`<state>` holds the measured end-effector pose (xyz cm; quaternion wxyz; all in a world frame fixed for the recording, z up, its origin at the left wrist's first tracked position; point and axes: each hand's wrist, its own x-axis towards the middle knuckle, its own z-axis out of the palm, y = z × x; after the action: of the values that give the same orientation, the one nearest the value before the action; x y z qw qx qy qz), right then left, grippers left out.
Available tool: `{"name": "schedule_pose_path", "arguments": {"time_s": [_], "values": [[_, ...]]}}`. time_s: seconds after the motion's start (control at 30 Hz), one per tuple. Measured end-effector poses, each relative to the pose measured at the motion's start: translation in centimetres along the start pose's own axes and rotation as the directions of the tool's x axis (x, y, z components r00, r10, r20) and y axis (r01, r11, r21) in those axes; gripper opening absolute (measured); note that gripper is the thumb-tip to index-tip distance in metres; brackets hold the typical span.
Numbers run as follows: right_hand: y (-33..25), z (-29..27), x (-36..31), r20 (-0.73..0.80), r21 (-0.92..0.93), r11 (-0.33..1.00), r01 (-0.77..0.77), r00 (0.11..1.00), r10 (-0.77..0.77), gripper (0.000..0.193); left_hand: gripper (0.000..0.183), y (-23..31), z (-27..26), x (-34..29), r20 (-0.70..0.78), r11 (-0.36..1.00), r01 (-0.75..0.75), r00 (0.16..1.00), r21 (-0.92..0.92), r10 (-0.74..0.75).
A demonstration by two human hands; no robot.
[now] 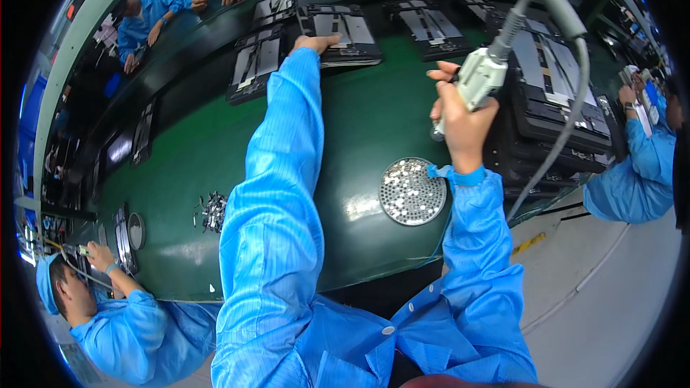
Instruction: Assembling tablet components using an electric screwdriver on an industrial assembly line.
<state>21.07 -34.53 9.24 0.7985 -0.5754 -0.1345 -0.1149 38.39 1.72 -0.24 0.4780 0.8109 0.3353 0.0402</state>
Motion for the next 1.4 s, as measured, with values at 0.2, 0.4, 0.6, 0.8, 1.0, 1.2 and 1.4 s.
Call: {"name": "schedule_pose_path", "arguments": {"time_s": [0.2, 0.4, 0.6, 0.8, 1.0, 1.2, 1.4], "values": [[-0.1, -1.3, 0.1, 0.009, -0.005, 1.0, -0.025, 1.0, 0.025, 0.021, 0.063, 3.2, 0.6, -6.2, -0.377, 0.941, -0.245, 0.869, 0.234, 0.32], [0.6, -1.3, -0.3, -0.02, -0.021, 1.0, 0.013, 1.0, -0.013, 0.012, 0.036, -3.2, -4.7, -17.4, -0.173, 0.829, -0.465, 0.885, -0.31, 0.432], [1.2, -0.4, -0.2, 0.014, 0.021, 0.993, 0.118, 0.993, -0.118, 0.004, 0.052, -16.5, -5.4, -38.6, -0.211, 0.848, -0.367, 0.928, -0.383, 0.306], [1.5, 0.4, -0.3, 0.014, -0.01, 0.99, 0.139, 0.99, -0.139, 0.013, 0.044, -18.2, -5.2, -49.5, -0.093, 0.957, -0.261, 0.964, -0.129, 0.251], [1.5, -0.7, -0.7, 0.067, -0.064, 0.99, 0.128, 0.99, -0.124, 0.021, 0.024, -21.2, -16.2, -44.3, -0.569, 0.816, -0.43, 0.585, 0.387, 0.578], [1.2, 0.2, -1.8, 0.143, -0.147, 0.984, 0.104, 0.986, -0.083, 0.031, 0.024, -27.7, -29.1, -34.9, -0.273, 0.924, -0.255, 0.903, 0.285, 0.333], [1.2, -0.4, -1.8, 0.154, -0.128, 0.989, 0.075, 0.987, -0.055, 0.021, 0.023, -29.8, -30.8, -32.7, -0.09, 0.904, -0.298, 0.936, 0.308, 0.339]]}}
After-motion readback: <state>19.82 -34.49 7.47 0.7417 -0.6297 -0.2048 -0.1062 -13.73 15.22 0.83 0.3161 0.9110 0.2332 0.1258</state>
